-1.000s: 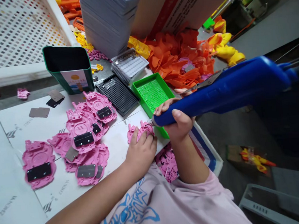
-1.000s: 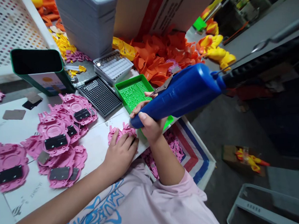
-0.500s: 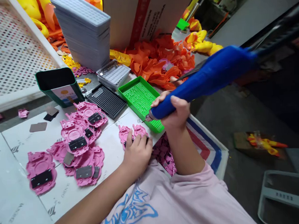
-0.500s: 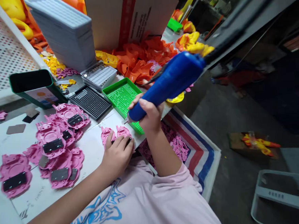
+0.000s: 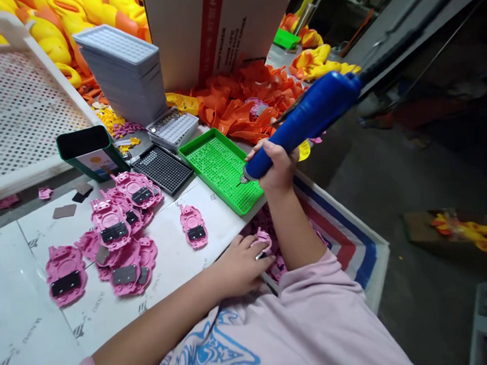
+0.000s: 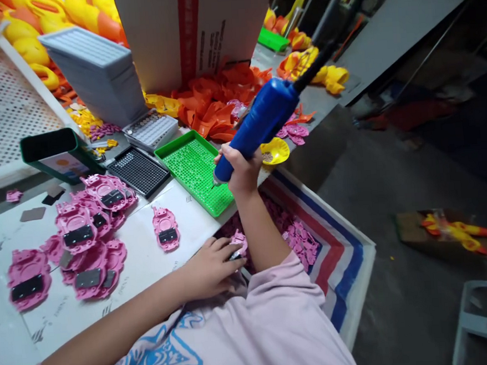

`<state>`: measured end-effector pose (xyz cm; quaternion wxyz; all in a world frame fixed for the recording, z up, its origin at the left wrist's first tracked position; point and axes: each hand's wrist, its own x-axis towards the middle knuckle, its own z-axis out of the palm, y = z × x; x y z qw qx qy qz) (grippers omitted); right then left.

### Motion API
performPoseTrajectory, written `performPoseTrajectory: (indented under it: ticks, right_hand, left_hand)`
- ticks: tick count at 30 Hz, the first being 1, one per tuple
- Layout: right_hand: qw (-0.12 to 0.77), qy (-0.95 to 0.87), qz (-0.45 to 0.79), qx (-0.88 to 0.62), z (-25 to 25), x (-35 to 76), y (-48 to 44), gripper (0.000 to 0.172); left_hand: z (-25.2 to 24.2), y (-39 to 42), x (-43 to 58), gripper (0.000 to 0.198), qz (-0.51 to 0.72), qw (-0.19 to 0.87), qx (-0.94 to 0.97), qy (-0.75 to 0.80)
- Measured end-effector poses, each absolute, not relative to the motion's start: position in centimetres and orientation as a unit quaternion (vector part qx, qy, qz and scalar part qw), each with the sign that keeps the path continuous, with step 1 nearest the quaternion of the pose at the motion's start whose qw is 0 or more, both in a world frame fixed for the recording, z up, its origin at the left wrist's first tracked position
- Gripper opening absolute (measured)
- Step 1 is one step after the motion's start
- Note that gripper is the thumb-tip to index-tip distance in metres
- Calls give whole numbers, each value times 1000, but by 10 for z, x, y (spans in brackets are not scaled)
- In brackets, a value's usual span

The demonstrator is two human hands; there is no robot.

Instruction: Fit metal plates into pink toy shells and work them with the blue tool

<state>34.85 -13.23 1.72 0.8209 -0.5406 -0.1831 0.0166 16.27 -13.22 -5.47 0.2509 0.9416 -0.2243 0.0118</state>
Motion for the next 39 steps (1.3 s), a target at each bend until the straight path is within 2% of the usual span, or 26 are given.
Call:
performPoseTrajectory:
  ticks: [2,7,13,20,24,29,35,39]
  right_hand:
    - [822,-178,29,-540,12,353,-124,26]
    - [817,-170,56,-549,1,358,-115,30]
    - [810,-184,63,-553,-4,362,-116,29]
    - [794,-206,66,-569,-3,360,-116,29]
    - [806,-176,56,-563,-2,359,-113,28]
    - [814,-165,58,-554,1,359,-110,30]
    - [825,-181,32,-534,20,352,-118,23]
    - [834,-204,93,-504,30,327,-123,24]
  left_hand:
    - [-59,-130,161,54,55,206,962,-168]
    - [-55,-114,137,33,163,97,981,48]
    - [-52,-103,124,43,160,64,971,167]
    - [-58,-96,122,34,180,112,973,96]
    - [-57,-89,119,36,193,152,968,46]
    - [-57,-84,118,31,203,170,963,50]
    - [-61,-86,119,27,220,164,959,71]
    - [-64,-87,119,25,220,157,960,72]
